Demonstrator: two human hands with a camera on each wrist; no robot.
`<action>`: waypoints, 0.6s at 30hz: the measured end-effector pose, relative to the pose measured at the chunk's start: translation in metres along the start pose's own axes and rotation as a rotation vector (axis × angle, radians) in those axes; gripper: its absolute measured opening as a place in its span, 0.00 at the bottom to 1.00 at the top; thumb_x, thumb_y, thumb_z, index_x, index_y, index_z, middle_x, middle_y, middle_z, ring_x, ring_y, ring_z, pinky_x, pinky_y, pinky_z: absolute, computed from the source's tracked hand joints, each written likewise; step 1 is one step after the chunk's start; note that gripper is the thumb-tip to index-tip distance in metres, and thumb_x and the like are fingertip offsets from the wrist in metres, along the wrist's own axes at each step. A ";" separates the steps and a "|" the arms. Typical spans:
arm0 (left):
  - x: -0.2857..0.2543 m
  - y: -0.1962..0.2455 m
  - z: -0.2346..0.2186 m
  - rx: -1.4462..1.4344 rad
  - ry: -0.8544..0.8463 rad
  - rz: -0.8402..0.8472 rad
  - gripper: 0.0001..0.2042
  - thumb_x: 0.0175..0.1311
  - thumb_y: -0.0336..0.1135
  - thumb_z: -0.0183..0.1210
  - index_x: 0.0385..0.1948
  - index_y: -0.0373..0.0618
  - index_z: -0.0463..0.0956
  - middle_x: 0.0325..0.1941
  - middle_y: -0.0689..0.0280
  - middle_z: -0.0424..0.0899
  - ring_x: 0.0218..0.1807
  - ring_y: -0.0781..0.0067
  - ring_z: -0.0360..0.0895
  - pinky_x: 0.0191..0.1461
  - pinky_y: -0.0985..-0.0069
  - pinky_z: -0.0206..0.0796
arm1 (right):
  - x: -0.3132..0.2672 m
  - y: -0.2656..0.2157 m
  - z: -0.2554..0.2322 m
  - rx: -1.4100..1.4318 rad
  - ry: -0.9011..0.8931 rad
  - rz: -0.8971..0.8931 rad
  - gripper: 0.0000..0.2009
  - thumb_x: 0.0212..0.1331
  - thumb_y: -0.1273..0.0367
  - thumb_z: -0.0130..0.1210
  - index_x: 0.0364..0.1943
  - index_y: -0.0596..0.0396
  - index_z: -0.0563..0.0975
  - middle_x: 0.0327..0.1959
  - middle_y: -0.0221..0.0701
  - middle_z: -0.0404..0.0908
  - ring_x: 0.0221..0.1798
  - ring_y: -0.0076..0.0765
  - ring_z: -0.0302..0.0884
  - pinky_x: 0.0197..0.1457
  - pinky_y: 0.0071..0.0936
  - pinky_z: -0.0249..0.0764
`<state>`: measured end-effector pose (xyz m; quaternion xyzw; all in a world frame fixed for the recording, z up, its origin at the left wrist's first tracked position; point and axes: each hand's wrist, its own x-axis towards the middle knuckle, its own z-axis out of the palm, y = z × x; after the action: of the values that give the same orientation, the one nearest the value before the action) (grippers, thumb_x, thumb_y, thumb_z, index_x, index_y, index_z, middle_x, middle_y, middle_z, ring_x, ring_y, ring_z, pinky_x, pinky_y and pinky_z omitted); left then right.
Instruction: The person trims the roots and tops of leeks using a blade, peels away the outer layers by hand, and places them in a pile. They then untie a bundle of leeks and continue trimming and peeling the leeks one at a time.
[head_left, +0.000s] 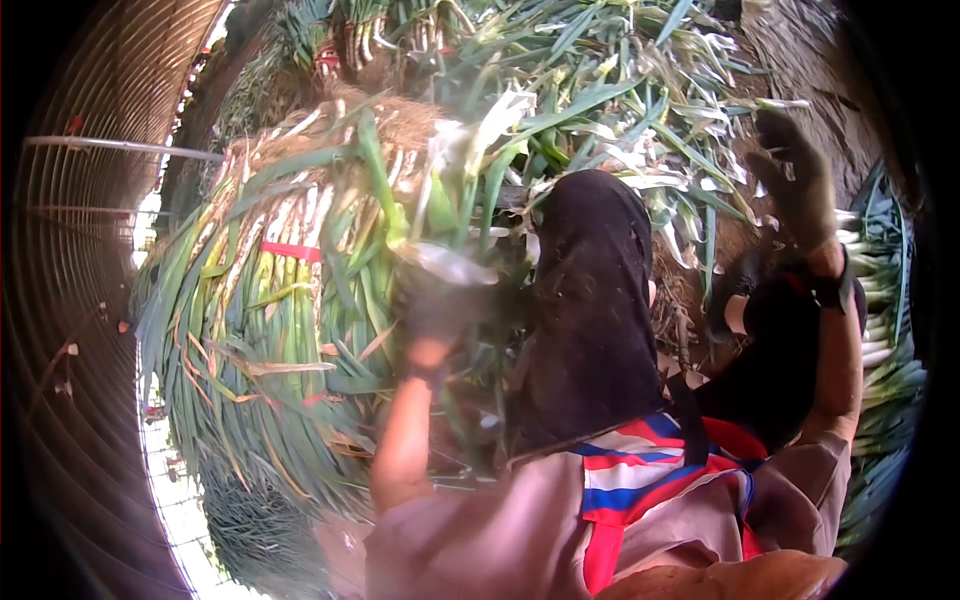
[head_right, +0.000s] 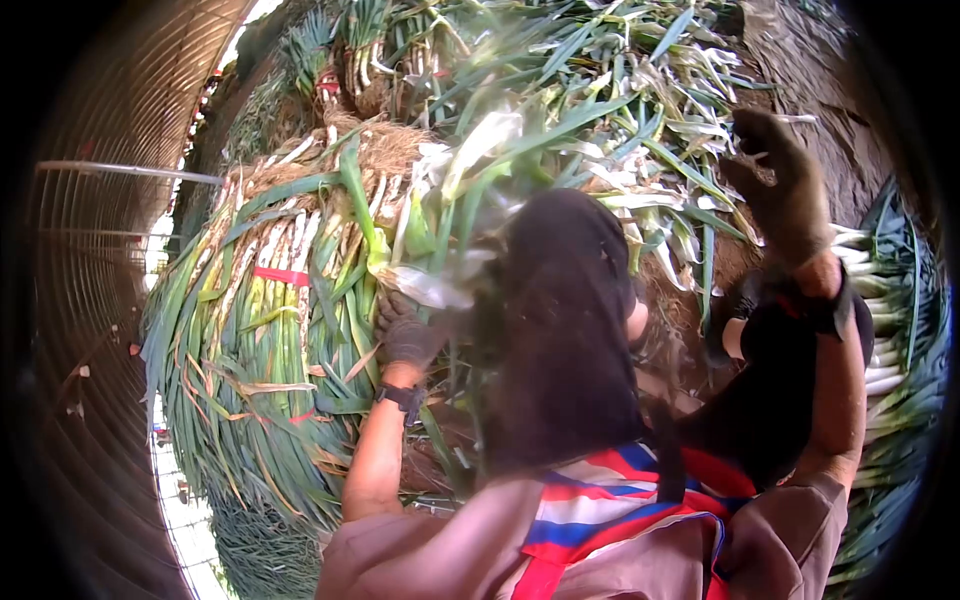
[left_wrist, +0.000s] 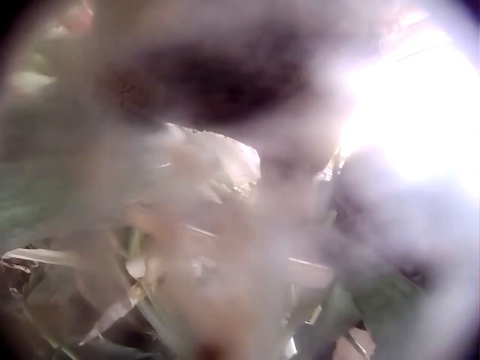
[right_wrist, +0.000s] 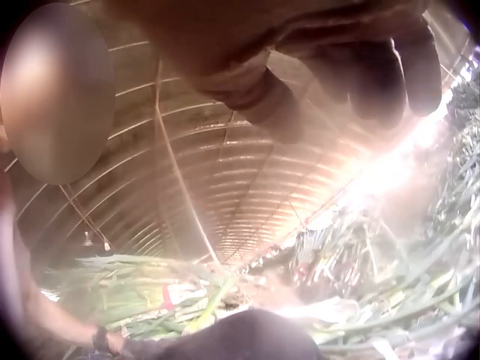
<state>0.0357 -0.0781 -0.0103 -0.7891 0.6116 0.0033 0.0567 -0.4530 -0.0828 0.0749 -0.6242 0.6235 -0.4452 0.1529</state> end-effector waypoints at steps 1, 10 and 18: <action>-0.002 0.003 -0.001 0.022 -0.002 -0.017 0.58 0.40 0.71 0.62 0.67 0.34 0.49 0.71 0.44 0.50 0.71 0.41 0.50 0.69 0.49 0.48 | 0.000 0.017 0.016 0.018 -0.055 -0.003 0.22 0.51 0.76 0.63 0.53 0.56 0.74 0.45 0.31 0.81 0.45 0.26 0.76 0.51 0.23 0.72; 0.023 0.001 -0.033 -0.151 -0.073 0.072 0.45 0.47 0.49 0.65 0.65 0.35 0.53 0.66 0.42 0.59 0.65 0.42 0.60 0.67 0.56 0.55 | 0.032 0.104 0.061 -0.012 -0.185 0.188 0.15 0.48 0.70 0.63 0.41 0.61 0.77 0.29 0.36 0.80 0.30 0.30 0.75 0.36 0.27 0.72; 0.110 0.012 -0.032 -0.459 -0.010 -0.045 0.51 0.36 0.42 0.72 0.64 0.30 0.52 0.62 0.39 0.63 0.63 0.45 0.63 0.68 0.64 0.55 | 0.033 0.055 0.066 -0.035 -0.279 0.135 0.15 0.47 0.69 0.63 0.39 0.60 0.77 0.26 0.36 0.76 0.28 0.32 0.70 0.35 0.30 0.70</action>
<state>0.0493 -0.1906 0.0126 -0.7947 0.5768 0.1448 -0.1212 -0.4447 -0.1467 0.0089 -0.6394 0.6443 -0.3318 0.2569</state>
